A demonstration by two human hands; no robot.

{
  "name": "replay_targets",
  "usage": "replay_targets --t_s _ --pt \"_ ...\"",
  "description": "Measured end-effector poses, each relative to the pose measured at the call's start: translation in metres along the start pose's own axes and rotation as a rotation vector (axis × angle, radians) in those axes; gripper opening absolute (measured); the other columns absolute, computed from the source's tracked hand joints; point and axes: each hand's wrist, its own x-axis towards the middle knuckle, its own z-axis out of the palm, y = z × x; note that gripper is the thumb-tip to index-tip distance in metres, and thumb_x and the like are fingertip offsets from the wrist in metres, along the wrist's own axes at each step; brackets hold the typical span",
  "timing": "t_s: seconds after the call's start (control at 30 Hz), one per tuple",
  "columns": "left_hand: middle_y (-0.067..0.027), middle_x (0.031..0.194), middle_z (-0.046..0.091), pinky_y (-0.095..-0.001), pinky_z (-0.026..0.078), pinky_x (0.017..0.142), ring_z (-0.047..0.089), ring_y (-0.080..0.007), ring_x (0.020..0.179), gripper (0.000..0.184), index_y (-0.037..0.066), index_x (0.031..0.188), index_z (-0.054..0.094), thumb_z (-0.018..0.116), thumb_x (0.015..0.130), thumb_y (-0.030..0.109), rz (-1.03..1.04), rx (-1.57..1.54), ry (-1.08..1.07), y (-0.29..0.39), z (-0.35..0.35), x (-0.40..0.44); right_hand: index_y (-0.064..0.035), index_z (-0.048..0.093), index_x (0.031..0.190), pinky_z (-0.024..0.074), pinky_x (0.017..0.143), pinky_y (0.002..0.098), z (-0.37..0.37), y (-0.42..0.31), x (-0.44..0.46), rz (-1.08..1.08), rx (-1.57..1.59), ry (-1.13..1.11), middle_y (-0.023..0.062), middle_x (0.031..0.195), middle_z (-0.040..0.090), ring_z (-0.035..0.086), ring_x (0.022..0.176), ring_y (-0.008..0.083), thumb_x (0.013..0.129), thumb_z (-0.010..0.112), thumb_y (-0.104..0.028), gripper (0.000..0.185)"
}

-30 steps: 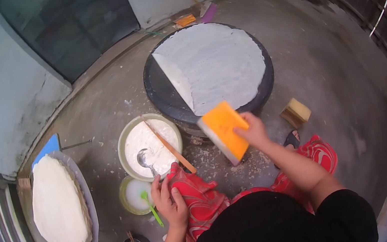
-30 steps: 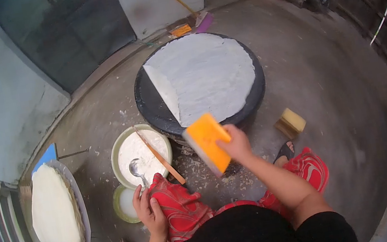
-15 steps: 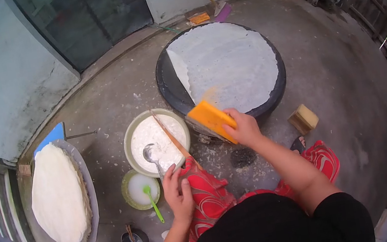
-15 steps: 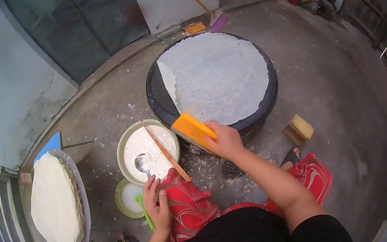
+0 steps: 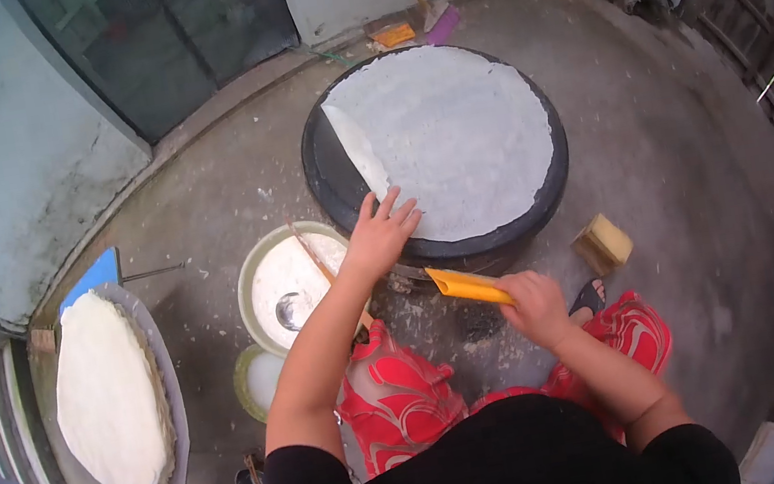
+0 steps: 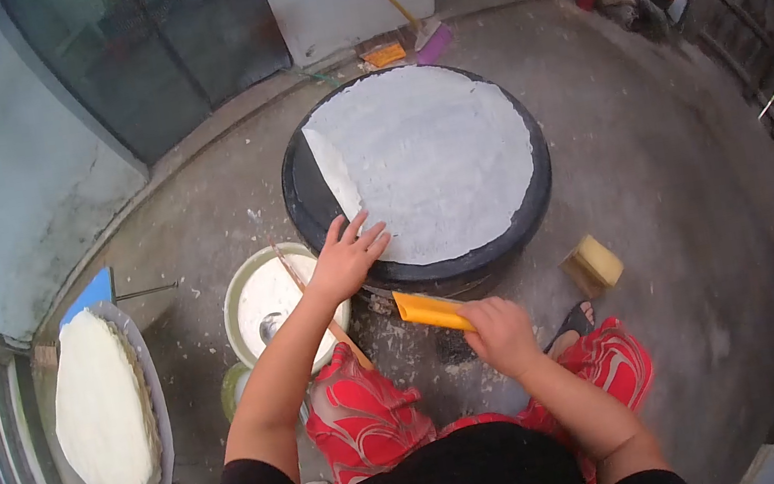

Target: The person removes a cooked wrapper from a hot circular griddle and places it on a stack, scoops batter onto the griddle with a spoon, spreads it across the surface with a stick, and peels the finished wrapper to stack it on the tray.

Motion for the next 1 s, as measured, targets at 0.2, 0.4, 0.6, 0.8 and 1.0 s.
replay_targets --t_s 0.2,0.4,0.6,0.8,1.0 --pt "-0.005 0.115 0.051 -0.0487 0.018 0.101 0.034 -0.0258 0.121 0.03 0.011 0.107 0.053 0.044 0.078 0.017 -0.163 0.285 -0.252 -0.036 0.035 0.016 -0.005 0.053 0.091 0.0448 0.065 0.0372 -0.004 0.005 -0.008 0.047 0.014 -0.01 0.0103 0.085 0.058 0.055 0.075 0.0289 0.058 0.065 -0.004 0.035" --pt "-0.0085 0.112 0.052 -0.0451 0.027 0.092 0.04 -0.0284 0.113 0.024 0.009 0.096 0.058 0.048 0.075 0.013 -0.405 0.195 -0.155 -0.039 0.028 -0.001 -0.0054 0.053 0.093 0.046 0.069 0.0358 0.009 0.012 0.004 -0.05 -0.037 0.013 0.0108 0.09 0.058 0.057 0.08 0.028 0.061 0.062 -0.005 0.034" --pt "-0.0034 0.106 0.056 -0.0372 0.034 0.087 0.044 -0.0242 0.107 0.02 0.012 0.088 0.061 0.054 0.069 0.011 -0.046 -0.018 -0.089 -0.034 0.028 0.004 -0.0049 0.053 0.095 0.0467 0.074 0.0338 0.034 0.013 0.016 -0.155 -0.093 -0.03 0.01 0.094 0.057 0.057 0.086 0.0257 0.068 0.053 -0.01 0.028" --pt "-0.008 0.082 0.059 -0.0354 0.044 0.071 0.053 -0.0257 0.087 0.008 0.005 0.078 0.058 0.054 0.072 0.009 -0.189 -0.313 0.076 -0.038 0.034 0.03 -0.0033 0.053 0.098 0.0473 0.074 0.0319 0.05 0.014 0.045 -0.148 -0.191 -0.003 0.0096 0.095 0.058 0.058 0.086 0.0239 0.07 0.05 -0.012 0.03" --pt "-0.0129 0.072 0.055 -0.0394 0.045 0.067 0.053 -0.0309 0.078 0.006 0.003 0.07 0.052 0.05 0.074 0.007 -0.25 -0.419 0.121 -0.038 0.034 0.043 -0.0033 0.053 0.101 0.0477 0.072 0.03 0.063 0.004 0.051 -0.264 -0.184 -0.043 0.0097 0.094 0.057 0.058 0.084 0.0229 0.071 0.048 -0.012 0.031"
